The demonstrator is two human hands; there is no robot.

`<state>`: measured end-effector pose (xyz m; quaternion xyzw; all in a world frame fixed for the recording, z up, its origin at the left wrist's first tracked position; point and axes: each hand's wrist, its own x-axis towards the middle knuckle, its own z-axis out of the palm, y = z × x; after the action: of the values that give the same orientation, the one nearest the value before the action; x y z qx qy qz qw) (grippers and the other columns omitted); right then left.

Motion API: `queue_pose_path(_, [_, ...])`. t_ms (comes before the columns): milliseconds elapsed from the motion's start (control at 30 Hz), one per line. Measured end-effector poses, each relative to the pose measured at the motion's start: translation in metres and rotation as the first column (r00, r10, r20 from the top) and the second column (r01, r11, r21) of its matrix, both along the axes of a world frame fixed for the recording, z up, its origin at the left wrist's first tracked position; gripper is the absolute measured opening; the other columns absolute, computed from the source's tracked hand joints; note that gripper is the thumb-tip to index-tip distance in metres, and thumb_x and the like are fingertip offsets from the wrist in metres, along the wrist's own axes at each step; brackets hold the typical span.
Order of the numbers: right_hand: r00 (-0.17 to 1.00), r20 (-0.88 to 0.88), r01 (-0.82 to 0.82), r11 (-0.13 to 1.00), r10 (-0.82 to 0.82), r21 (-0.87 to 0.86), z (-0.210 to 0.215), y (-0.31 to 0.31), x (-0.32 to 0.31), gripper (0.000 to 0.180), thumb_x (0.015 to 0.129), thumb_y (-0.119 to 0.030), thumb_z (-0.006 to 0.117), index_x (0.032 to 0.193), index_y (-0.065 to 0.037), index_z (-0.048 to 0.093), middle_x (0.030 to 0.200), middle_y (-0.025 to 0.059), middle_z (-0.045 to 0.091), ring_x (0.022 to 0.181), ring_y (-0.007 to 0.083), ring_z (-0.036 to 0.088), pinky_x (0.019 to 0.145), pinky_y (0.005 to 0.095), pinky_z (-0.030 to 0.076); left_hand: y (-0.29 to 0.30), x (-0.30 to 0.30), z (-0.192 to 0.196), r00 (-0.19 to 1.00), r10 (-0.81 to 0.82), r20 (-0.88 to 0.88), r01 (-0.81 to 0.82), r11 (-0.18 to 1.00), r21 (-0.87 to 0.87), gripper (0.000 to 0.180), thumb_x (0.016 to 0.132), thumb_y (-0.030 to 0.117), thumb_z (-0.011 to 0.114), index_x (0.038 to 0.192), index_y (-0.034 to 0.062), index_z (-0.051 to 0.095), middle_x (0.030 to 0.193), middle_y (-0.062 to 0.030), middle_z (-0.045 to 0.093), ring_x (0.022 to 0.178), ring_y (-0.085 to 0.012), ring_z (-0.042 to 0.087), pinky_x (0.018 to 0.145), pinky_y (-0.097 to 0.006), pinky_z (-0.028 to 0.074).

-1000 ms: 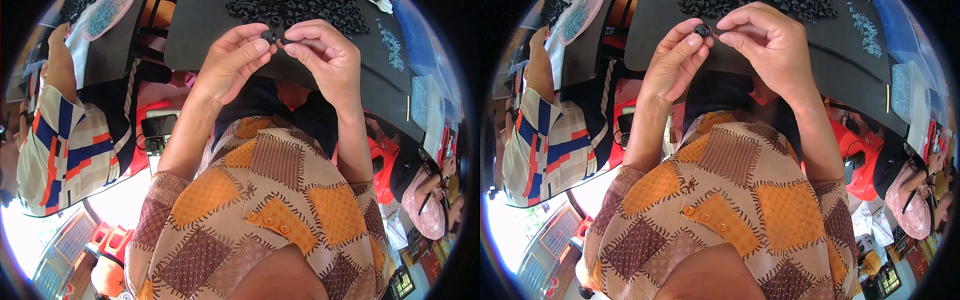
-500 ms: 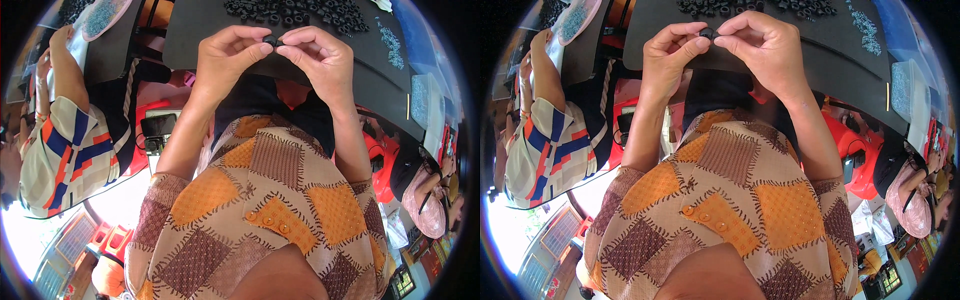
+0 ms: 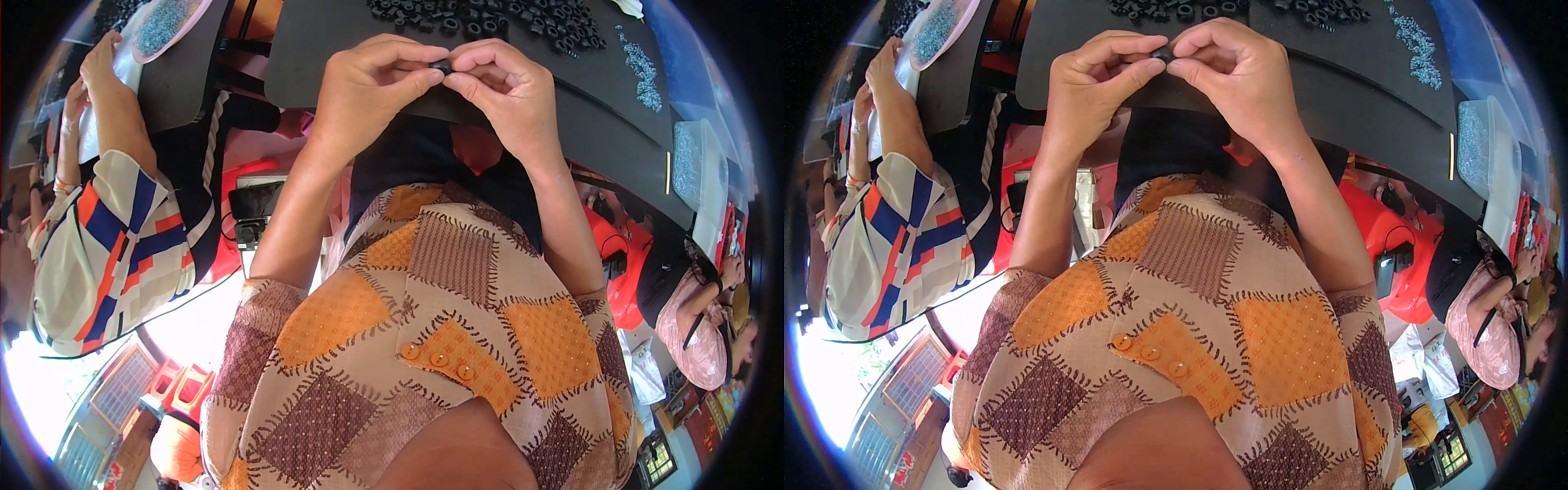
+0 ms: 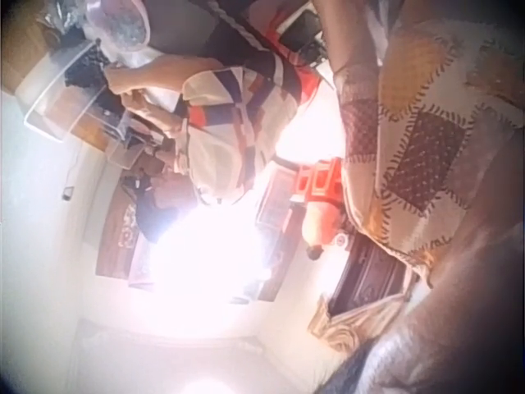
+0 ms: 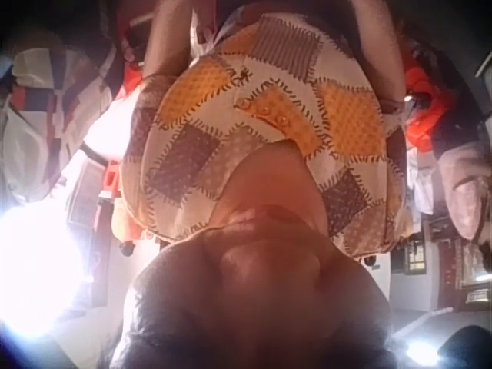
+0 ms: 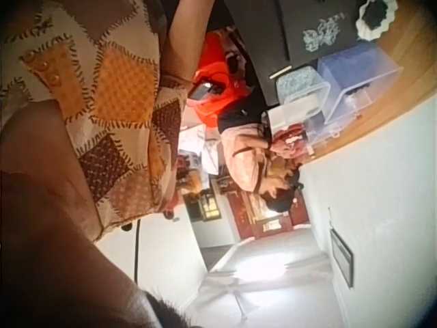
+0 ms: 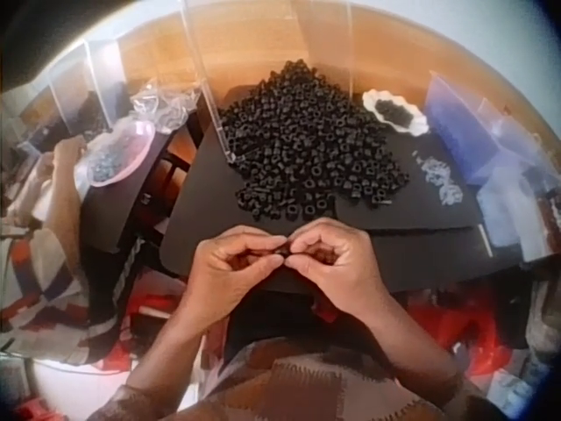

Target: The person assembles small black plastic rings by inserting white plastic components into them by hand.

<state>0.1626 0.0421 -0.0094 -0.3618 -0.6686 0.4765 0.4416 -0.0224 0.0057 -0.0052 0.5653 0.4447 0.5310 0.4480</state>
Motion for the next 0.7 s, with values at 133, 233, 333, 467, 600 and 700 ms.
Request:
queue_pose_path(133, [0.999,0.031,-0.004,0.997,0.006,-0.071,0.005,-0.001,-0.003,0.012,0.081,0.001,0.073,0.089,-0.001,0.065,0.078,0.0008,0.068,0.078,0.0062,0.066,0.07,0.0213,0.054,0.002,-0.002,0.002,0.994,0.011,-0.108,-0.008,0.999,0.032,0.022,0.084,-0.001,0.072,0.106,0.0026,0.073,0.098,0.0,0.064,0.082,-0.0048,0.059,0.07,-0.017,0.048])
queue_pose_path(233, [0.978,0.203,0.015,0.995,-0.035,0.1,0.015,0.002,-0.004,0.015,0.08,0.002,0.073,0.091,-0.002,0.063,0.079,0.0024,0.069,0.076,0.0076,0.067,0.069,0.0217,0.054,0.002,-0.004,0.006,0.973,0.014,-0.23,-0.005,0.999,0.039,0.023,0.084,-0.001,0.072,0.106,0.0024,0.072,0.097,-0.0016,0.066,0.082,-0.0052,0.06,0.072,-0.018,0.05])
queue_pose_path(333, [0.954,0.294,-0.004,0.98,-0.055,0.198,0.015,0.001,-0.007,0.017,0.079,0.001,0.073,0.092,-0.003,0.063,0.081,0.0016,0.069,0.077,0.0069,0.066,0.071,0.0211,0.052,0.002,-0.003,0.002,0.973,0.041,-0.227,-0.043,0.999,-0.004,0.024,0.084,-0.001,0.072,0.108,0.002,0.07,0.094,-0.0033,0.068,0.083,-0.0064,0.063,0.075,-0.02,0.052])
queue_pose_path(467, [0.955,0.294,0.016,0.996,-0.042,0.09,0.011,-0.003,-0.007,0.015,0.081,0.001,0.072,0.092,-0.004,0.062,0.084,0.0015,0.07,0.078,0.0068,0.066,0.071,0.0211,0.052,0.001,-0.001,0.002,0.969,0.078,-0.234,-0.069,0.996,0.048,0.025,0.081,-0.001,0.073,0.105,0.0007,0.066,0.09,-0.0066,0.07,0.083,-0.0108,0.067,0.076,-0.024,0.056])
queue_pose_path(600, [0.95,0.31,-0.02,0.989,-0.026,0.145,0.016,-0.004,-0.006,0.017,0.079,-0.001,0.072,0.092,-0.001,0.061,0.083,0.009,0.07,0.076,0.0144,0.071,0.069,0.0259,0.056,-0.001,0.0,0.004,0.949,0.061,-0.31,-0.047,0.998,0.05,0.028,0.081,-0.001,0.073,0.107,0.0007,0.064,0.09,-0.006,0.07,0.085,-0.0104,0.068,0.078,-0.024,0.056])
queue_pose_path(700, [0.943,0.333,-0.039,0.993,-0.001,0.113,0.021,-0.003,-0.004,0.012,0.084,-0.002,0.07,0.094,-0.002,0.063,0.083,0.0025,0.07,0.077,0.0076,0.066,0.07,0.0226,0.052,-0.001,0.001,0.003,0.924,0.101,-0.369,-0.053,0.989,0.138,0.03,0.08,0.0,0.073,0.107,0.0012,0.064,0.089,-0.0074,0.07,0.084,-0.0119,0.069,0.077,-0.025,0.056])
